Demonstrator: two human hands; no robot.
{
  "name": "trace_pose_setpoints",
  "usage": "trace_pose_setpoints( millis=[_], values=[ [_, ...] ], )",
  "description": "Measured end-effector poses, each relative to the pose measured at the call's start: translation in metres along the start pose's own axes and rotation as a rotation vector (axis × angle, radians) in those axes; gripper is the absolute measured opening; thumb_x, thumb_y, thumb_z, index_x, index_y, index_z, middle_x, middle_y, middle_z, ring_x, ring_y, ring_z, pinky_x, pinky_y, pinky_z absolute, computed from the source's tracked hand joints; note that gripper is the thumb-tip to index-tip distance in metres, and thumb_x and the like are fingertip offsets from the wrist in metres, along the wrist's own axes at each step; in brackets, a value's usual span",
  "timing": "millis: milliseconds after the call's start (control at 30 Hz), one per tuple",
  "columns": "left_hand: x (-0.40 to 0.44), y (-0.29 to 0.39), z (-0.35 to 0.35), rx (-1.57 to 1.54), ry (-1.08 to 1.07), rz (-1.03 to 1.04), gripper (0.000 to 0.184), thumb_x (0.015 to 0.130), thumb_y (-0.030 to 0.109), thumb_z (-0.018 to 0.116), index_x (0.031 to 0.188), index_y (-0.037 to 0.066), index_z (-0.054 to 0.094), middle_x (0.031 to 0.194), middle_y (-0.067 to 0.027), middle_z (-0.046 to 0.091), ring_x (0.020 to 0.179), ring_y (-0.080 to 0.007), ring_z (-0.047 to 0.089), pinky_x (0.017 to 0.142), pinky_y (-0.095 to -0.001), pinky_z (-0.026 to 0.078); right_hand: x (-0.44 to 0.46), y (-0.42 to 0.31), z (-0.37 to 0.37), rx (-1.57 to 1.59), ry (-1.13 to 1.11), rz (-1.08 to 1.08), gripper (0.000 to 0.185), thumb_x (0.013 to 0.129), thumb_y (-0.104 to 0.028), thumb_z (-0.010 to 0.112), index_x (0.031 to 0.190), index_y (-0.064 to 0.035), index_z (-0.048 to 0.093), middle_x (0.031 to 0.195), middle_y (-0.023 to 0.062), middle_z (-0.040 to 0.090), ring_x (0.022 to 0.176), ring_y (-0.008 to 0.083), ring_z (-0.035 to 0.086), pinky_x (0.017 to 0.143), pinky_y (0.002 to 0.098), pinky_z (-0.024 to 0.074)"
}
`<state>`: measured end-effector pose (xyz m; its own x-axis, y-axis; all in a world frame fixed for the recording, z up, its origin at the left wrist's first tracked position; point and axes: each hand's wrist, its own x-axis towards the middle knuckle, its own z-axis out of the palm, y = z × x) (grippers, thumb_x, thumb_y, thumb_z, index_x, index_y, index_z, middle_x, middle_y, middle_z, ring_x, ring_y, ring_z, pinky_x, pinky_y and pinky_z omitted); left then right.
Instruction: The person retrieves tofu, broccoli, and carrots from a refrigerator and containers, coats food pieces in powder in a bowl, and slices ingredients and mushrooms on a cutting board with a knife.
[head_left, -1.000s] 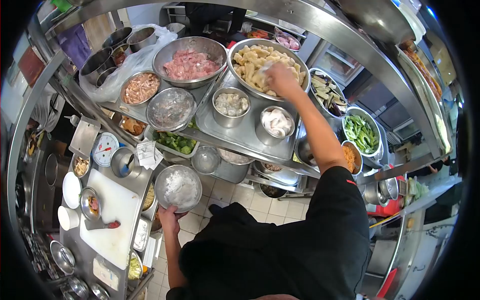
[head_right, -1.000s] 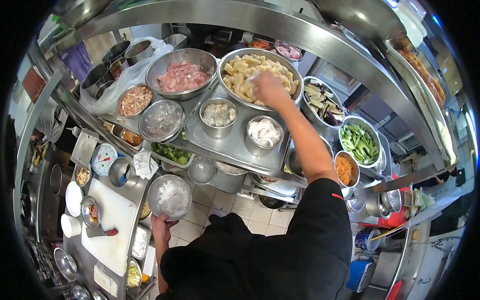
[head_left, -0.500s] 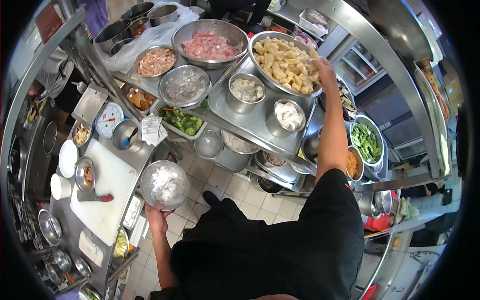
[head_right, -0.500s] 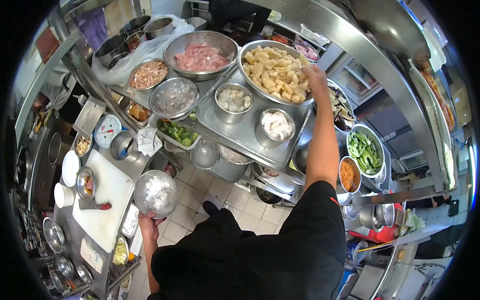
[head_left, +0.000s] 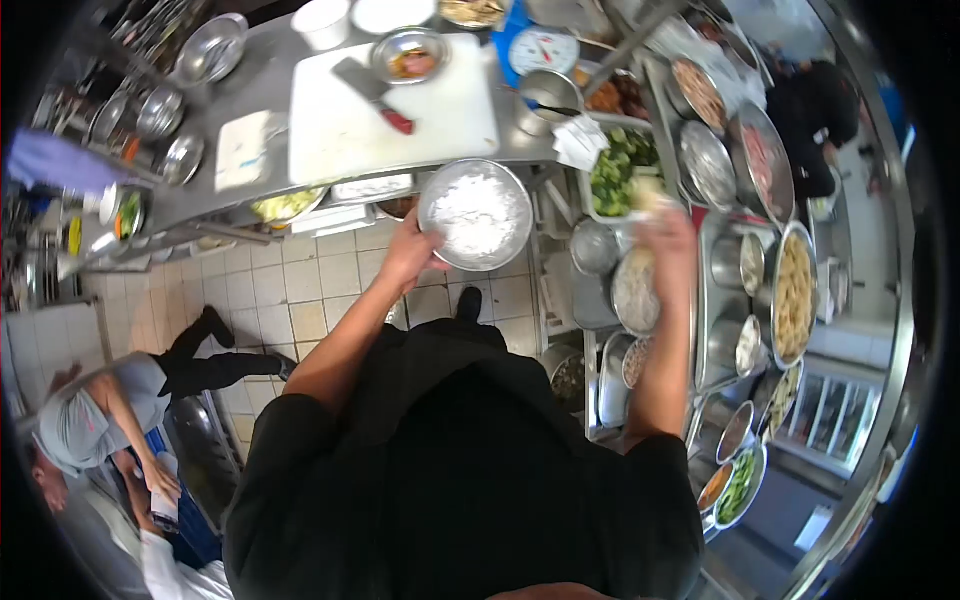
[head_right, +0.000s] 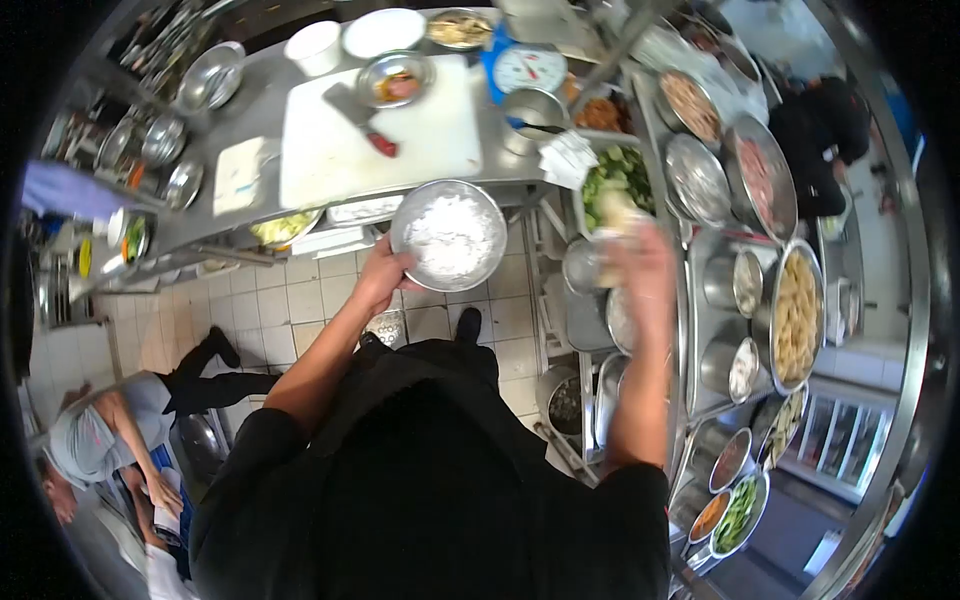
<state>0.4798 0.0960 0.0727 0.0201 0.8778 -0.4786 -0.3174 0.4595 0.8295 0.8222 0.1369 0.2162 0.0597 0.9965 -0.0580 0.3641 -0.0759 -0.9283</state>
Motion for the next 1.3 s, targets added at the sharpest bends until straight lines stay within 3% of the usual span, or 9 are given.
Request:
trace_pose_setpoints(
  millis=[100,167,367,400,433,500,667,933,1300],
  values=[
    [-0.016,0.013,-0.04,-0.041,0.03,0.012,0.06,0.08,-0.003,0.05,0.138,0.002,0.036,0.115,-0.0156,0.059,0.089,-0.0244,0.066,0.057,-0.0343,0.061,0.008,0.009,0.169,0.148,-0.323,-0.143,0.03,0.082,-0.009,0.071,0.108,0.0009,0.061,0.097,0.0078,0.066,0.085,0.0135,0.063,0.071,0.0274,0.0528],
    [-0.041,0.027,-0.081,-0.046,0.05,0.052,0.06,0.079,-0.004,0.05,0.138,0.002,0.037,0.114,-0.0146,0.059,0.088,-0.0238,0.066,0.056,-0.0337,0.061,0.002,0.0,0.252,-0.448,-0.41,-0.491,0.029,0.08,-0.012,0.072,0.103,0.0032,0.065,0.099,0.0149,0.066,0.087,0.0193,0.063,0.076,0.0291,0.0506],
    [-0.102,0.026,-0.238,-0.059,0.21,0.098,0.055,0.081,0.001,0.054,0.135,0.004,0.042,0.112,-0.012,0.063,0.086,-0.0203,0.067,0.057,-0.0324,0.06,-0.004,-0.056,0.384,-0.103,-0.448,-0.264,0.02,0.084,-0.009,0.063,0.1,0.0021,0.065,0.089,0.012,0.067,0.078,0.0184,0.06,0.072,0.0315,0.0494],
    [-0.113,0.023,-0.261,-0.073,0.295,0.11,0.053,0.082,0.001,0.053,0.134,0.002,0.043,0.111,-0.012,0.063,0.087,-0.0216,0.067,0.058,-0.0336,0.06,-0.007,-0.067,0.399,-0.252,-0.437,-0.382,0.019,0.086,-0.009,0.061,0.101,0.0022,0.065,0.087,0.0097,0.067,0.077,0.0164,0.058,0.072,0.0304,0.0484],
    [-0.122,0.018,-0.288,-0.141,0.285,0.118,0.053,0.081,0.002,0.055,0.133,0.002,0.043,0.11,-0.0126,0.063,0.084,-0.0224,0.068,0.057,-0.0343,0.061,-0.011,-0.064,0.423,-0.097,-0.378,-0.201,0.018,0.087,-0.009,0.06,0.101,0.0013,0.064,0.084,0.0054,0.066,0.073,0.0131,0.056,0.067,0.0288,0.0472],
    [-0.133,0.008,-0.339,-0.246,0.291,0.16,0.054,0.079,0.0,0.055,0.131,0.001,0.044,0.099,-0.0132,0.065,0.069,-0.021,0.067,0.05,-0.0328,0.058,-0.022,-0.07,0.464,-0.051,-0.362,-0.192,0.011,0.089,-0.009,0.06,0.095,-0.0016,0.064,0.081,0.0005,0.063,0.066,0.0064,0.052,0.054,0.0237,0.0416],
    [-0.185,0.036,-0.453,-0.439,0.557,0.287,0.052,0.08,0.003,0.055,0.13,-0.001,0.043,0.103,-0.0138,0.064,0.076,-0.0218,0.068,0.052,-0.0323,0.059,-0.059,-0.068,0.578,0.188,-0.434,-0.071,0.01,0.087,-0.004,0.062,0.097,-0.0042,0.061,0.075,0.0004,0.061,0.056,0.0055,0.05,0.046,0.0206,0.0372],
    [-0.247,0.075,-0.689,-0.632,0.993,0.429,0.046,0.081,0.004,0.054,0.124,-0.004,0.04,0.104,-0.0176,0.064,0.078,-0.0262,0.069,0.052,-0.0349,0.06,-0.087,-0.098,0.761,0.154,-0.807,-0.051,0.008,0.085,-0.004,0.061,0.092,-0.006,0.064,0.073,0.001,0.063,0.057,0.006,0.053,0.046,0.021,0.0376],
    [-0.318,0.19,-1.025,-0.585,1.252,0.53,0.035,0.078,0.001,0.05,0.108,-0.015,0.044,0.078,-0.019,0.062,0.052,-0.0228,0.063,0.047,-0.0339,0.058,-0.137,-0.306,1.039,0.054,-1.202,-0.192,0.017,0.086,-0.004,0.061,0.102,-0.0023,0.065,0.085,0.0007,0.065,0.072,0.0059,0.056,0.062,0.0221,0.0438]
  ],
)
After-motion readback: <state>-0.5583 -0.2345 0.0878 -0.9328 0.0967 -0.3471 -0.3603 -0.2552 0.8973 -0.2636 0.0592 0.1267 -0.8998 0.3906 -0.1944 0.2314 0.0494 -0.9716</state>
